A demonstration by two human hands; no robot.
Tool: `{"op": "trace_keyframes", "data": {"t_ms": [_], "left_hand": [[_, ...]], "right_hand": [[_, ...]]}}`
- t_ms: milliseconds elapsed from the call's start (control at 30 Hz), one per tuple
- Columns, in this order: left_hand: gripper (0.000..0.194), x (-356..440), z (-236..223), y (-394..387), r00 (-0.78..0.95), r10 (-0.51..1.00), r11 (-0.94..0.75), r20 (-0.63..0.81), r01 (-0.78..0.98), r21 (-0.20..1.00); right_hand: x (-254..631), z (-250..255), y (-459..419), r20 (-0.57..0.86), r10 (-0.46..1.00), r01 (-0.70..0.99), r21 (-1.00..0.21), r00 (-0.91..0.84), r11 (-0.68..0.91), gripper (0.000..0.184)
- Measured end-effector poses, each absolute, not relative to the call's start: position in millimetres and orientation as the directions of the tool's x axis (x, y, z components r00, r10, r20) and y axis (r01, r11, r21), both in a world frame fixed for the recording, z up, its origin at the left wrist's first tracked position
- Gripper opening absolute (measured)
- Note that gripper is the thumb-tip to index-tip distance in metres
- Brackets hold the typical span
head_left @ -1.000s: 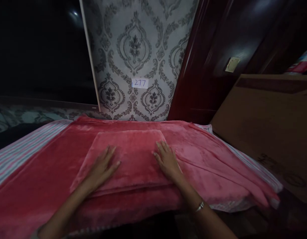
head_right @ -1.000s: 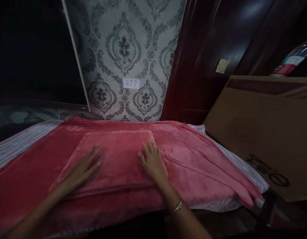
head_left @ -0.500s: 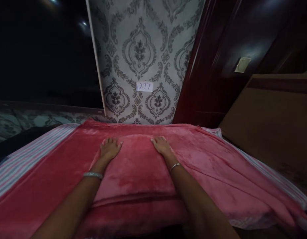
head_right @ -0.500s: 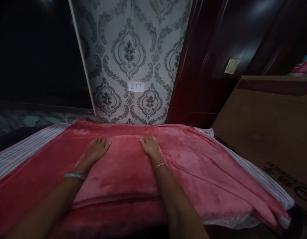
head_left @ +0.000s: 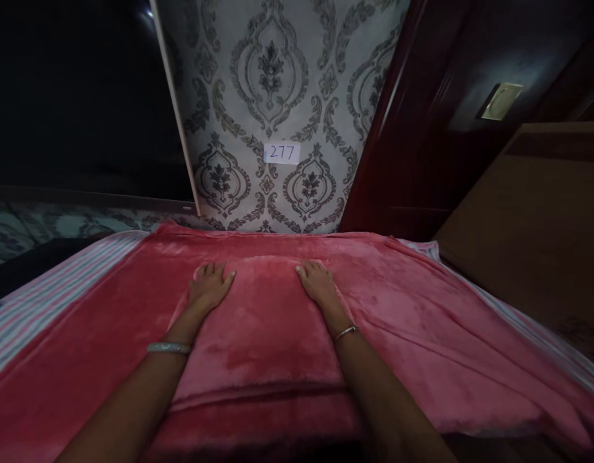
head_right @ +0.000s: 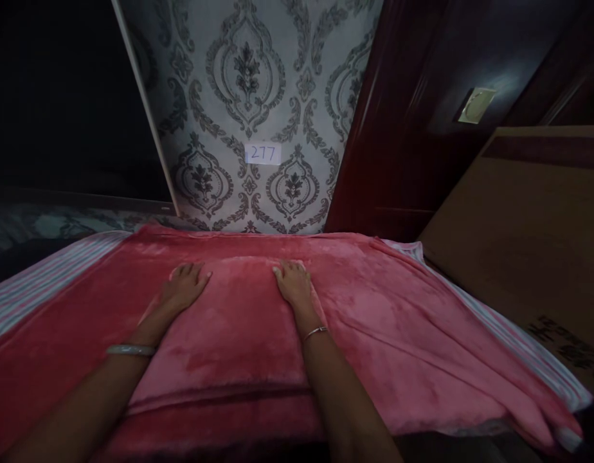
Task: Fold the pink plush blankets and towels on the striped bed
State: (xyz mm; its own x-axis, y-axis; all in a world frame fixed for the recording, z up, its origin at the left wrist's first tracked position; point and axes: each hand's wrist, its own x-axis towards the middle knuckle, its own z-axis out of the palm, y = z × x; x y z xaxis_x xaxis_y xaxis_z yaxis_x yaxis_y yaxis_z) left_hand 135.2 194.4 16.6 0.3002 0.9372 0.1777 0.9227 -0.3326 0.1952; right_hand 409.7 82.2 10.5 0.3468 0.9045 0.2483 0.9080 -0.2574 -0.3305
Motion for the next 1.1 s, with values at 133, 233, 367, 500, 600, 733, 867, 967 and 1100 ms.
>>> {"op": "trace_keyframes", "data": {"t_ms": [133, 233, 367, 500, 600, 733, 867, 967, 1100], "left_hand": [[0.068, 136, 22, 188, 0.301, 0.938, -0.332, 0.170, 0.924, 0.193], [0.065, 137, 28, 181, 0.301, 0.940, -0.329, 0.162, 0.925, 0.190], [0.064, 136, 35, 175, 0.305, 0.940, -0.333, 0.153, 0.919, 0.212], [0.066, 133, 42, 176, 0.316, 0.946, -0.324, 0.072, 0.916, 0.237], [0.069, 137, 47, 169, 0.340, 0.934, -0.356, 0.110, 0.912, 0.203], [0.062, 165, 53, 152, 0.655, 0.748, -0.663, 0.109, 0.728, 0.174], [0.056, 198, 52, 144, 0.813, 0.578, -0.808, 0.069, 0.558, 0.189], [0.054, 208, 42, 147, 0.811, 0.583, -0.804, 0.050, 0.566, 0.182], [0.054, 206, 24, 152, 0.793, 0.604, -0.786, 0.075, 0.578, 0.217]], "right_hand": [[411, 9, 82, 0.252, 0.904, 0.905, -0.343, 0.345, -0.250, 0.048], [410, 10, 81, 0.271, 0.903, 0.915, -0.324, 0.334, -0.241, 0.049], [411, 17, 79, 0.240, 0.915, 0.916, -0.322, 0.324, -0.240, 0.049], [412, 28, 68, 0.196, 0.931, 0.913, -0.336, 0.309, -0.232, 0.049], [404, 32, 51, 0.205, 0.939, 0.923, -0.329, 0.275, -0.199, 0.049], [377, 30, 30, 0.211, 0.971, 0.955, -0.292, 0.115, -0.049, 0.051], [355, 24, 21, 0.157, 0.987, 0.974, -0.218, -0.024, 0.059, 0.054], [351, 20, 18, 0.110, 0.993, 0.978, -0.202, -0.033, 0.055, 0.056], [354, 16, 9, 0.073, 0.992, 0.966, -0.229, -0.104, 0.118, 0.059]]}}
